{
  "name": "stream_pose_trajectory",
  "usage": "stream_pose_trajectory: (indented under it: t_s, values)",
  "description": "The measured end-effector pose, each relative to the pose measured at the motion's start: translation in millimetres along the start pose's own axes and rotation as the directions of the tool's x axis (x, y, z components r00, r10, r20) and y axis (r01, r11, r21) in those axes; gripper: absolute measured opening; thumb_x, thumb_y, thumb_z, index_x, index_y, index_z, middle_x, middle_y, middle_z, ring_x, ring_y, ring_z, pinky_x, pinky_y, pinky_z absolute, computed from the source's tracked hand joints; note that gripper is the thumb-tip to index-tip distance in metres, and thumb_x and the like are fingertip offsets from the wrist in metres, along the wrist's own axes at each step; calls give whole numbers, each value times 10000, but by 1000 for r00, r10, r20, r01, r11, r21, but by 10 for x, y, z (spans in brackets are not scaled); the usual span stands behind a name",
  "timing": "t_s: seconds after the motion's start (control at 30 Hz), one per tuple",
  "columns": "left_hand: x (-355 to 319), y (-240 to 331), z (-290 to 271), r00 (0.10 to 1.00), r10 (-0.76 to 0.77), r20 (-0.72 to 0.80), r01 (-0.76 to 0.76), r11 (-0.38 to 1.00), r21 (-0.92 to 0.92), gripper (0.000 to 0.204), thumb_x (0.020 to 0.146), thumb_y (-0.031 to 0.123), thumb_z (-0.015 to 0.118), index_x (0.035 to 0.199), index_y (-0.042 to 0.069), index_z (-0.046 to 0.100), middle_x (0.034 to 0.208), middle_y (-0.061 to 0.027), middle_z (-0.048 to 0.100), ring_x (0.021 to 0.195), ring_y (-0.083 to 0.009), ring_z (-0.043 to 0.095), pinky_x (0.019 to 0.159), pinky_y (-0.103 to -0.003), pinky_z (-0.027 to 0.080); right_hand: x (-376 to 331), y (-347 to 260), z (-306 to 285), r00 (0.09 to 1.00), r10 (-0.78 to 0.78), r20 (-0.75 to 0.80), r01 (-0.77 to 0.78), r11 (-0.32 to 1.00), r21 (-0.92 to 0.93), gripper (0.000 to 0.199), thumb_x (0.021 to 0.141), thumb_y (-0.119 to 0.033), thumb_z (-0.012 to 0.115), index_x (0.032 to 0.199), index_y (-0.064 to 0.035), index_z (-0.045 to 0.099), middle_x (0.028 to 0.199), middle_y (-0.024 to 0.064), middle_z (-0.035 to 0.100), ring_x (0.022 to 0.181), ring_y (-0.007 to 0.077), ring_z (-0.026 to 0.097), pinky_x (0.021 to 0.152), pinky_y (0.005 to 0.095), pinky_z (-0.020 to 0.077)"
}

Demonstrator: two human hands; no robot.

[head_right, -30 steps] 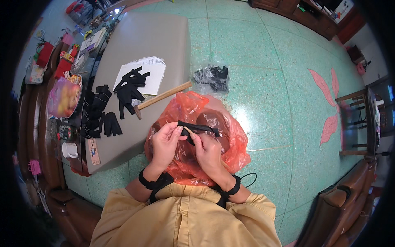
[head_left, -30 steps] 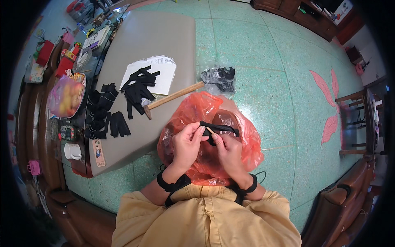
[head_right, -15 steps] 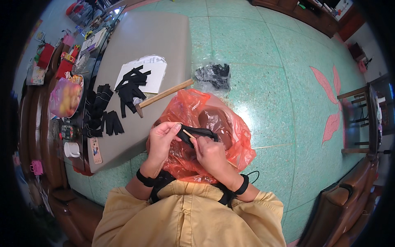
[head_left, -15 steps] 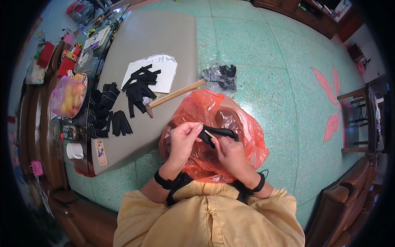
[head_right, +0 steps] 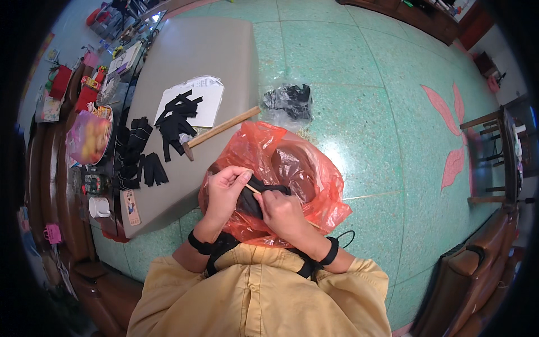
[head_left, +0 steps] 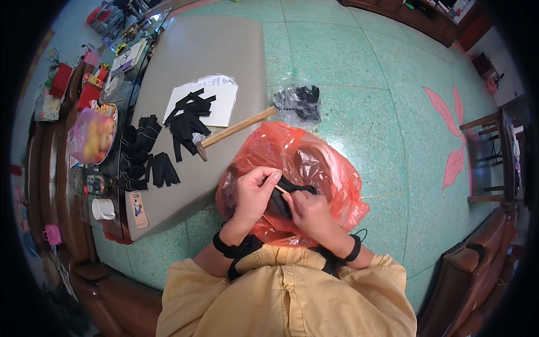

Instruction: The person uses a small wooden stick to apply a substance to the edges of black rubber components and then presses them together by hand.

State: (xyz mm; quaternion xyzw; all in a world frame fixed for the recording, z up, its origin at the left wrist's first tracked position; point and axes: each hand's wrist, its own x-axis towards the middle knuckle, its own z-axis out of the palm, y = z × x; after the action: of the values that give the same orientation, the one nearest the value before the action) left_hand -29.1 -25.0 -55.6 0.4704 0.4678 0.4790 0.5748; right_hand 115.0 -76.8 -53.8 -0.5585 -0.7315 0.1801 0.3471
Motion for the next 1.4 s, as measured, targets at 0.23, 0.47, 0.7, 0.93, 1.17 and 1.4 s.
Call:
stream_pose_trajectory:
  t_s: [0.23,0.47,0.7,0.93,1.17,1.4]
  values:
    - [-41,147,76,989,-106,102,119,984,-132,207,869,35,587,1065,-33,582,924,-30,631,806,-72,581,713,-198,474,25,180,47,995,91,-41,-82,982,172,217,855,-161,599,706,-9,557,629,159,550,561,350,557,477,415,428]
    - [3,117,-85,990,-139,2,139,990,41,191,895,124,576,996,-24,643,836,-18,638,647,-52,536,591,-182,434,48,122,-45,985,160,-69,-133,948,289,150,856,-135,603,782,-5,602,672,173,580,585,336,581,489,367,439]
    - [-31,181,-16,993,-112,-41,114,992,57,180,889,109,582,978,-32,650,801,-16,633,623,-53,520,583,-173,420,20,62,-73,969,247,16,-238,912,335,139,839,-133,626,796,-7,586,648,175,587,560,324,586,495,354,446]
    - [-13,156,-61,998,-62,18,60,995,84,155,871,88,597,953,-35,643,816,-15,626,648,-52,521,595,-176,421,3,24,-76,999,4,-48,-2,999,48,139,824,-85,613,739,-16,527,608,167,551,543,321,578,494,407,446]
    - [103,227,15,986,-66,156,78,994,-75,167,851,10,586,1013,-21,614,911,-11,616,720,-49,542,654,-208,452,210,135,-177,959,256,123,-284,864,415,141,849,-115,624,777,4,600,620,105,596,517,163,561,496,261,432]
    - [67,235,30,943,276,185,-328,691,644,358,752,-73,585,1089,32,524,919,-57,611,756,-91,585,622,-254,479,208,214,-188,840,337,426,-543,485,686,173,883,-143,601,782,-3,609,618,-4,571,561,39,500,505,202,403]
